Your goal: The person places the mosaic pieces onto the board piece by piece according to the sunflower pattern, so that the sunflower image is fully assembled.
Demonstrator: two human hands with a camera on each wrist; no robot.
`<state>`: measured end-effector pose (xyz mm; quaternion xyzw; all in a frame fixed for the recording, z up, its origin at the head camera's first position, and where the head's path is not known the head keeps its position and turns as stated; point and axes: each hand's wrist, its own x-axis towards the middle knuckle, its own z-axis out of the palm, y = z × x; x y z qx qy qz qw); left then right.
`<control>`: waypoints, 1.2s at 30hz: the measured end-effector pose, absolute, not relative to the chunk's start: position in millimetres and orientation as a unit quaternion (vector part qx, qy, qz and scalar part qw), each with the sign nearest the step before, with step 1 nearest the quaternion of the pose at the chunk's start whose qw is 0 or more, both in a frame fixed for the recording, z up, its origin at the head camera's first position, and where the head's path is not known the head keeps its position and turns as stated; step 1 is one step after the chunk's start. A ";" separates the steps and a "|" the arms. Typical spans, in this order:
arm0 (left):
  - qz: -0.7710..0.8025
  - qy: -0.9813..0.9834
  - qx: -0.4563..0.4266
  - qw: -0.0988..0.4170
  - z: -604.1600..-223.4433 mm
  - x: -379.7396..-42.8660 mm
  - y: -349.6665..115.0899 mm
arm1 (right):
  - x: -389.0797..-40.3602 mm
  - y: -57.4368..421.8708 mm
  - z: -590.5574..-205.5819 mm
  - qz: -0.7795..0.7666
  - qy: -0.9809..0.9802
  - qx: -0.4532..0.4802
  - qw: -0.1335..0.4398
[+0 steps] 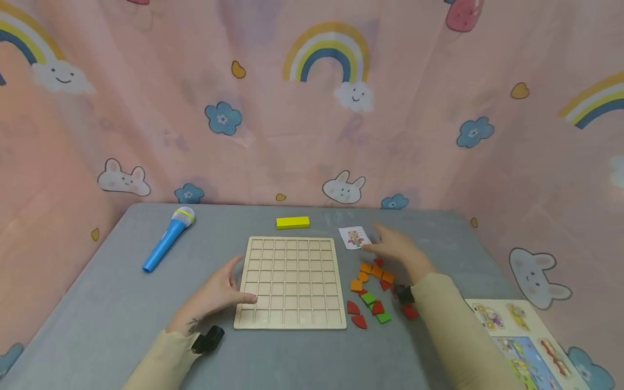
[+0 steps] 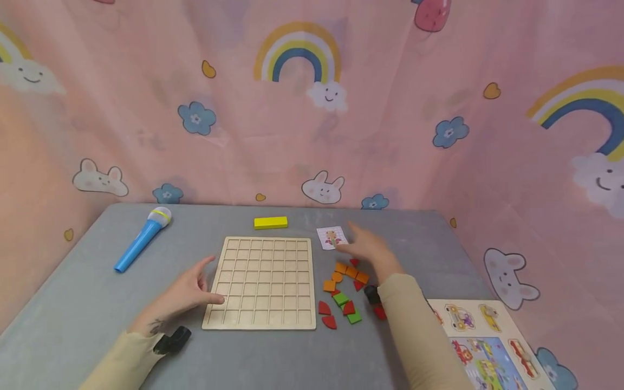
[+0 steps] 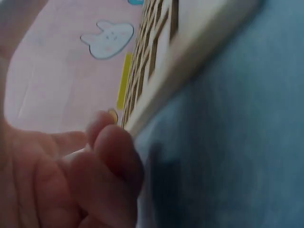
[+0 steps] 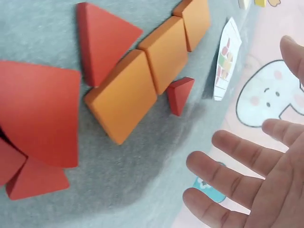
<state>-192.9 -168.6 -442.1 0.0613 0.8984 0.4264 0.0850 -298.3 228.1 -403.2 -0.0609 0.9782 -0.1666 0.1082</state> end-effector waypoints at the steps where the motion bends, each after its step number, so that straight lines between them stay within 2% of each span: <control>1: 0.424 0.898 0.065 0.095 -443.6 -193.2 -171.6 | -298.2 229.1 -404.0 -0.165 0.978 -0.062 0.111; 7: 0.419 0.891 0.088 0.149 -450.8 -194.1 -187.1 | -296.9 232.0 -405.7 -0.162 0.976 -0.068 0.129; 13: 0.382 0.904 0.094 0.170 -451.1 -194.6 -190.1 | -294.8 234.5 -405.3 -0.166 0.973 -0.059 0.148; 20: 0.349 0.914 0.108 0.176 -450.0 -193.3 -187.2 | -291.0 239.8 -407.6 -0.162 0.972 -0.075 0.155; 28: 0.312 0.932 0.096 0.158 -450.9 -194.2 -186.0 | -287.6 237.2 -409.0 -0.186 0.962 -0.064 0.191; 36: 0.291 0.941 0.097 0.141 -452.0 -195.7 -183.9 | -286.2 229.5 -416.8 -0.200 0.951 -0.134 0.196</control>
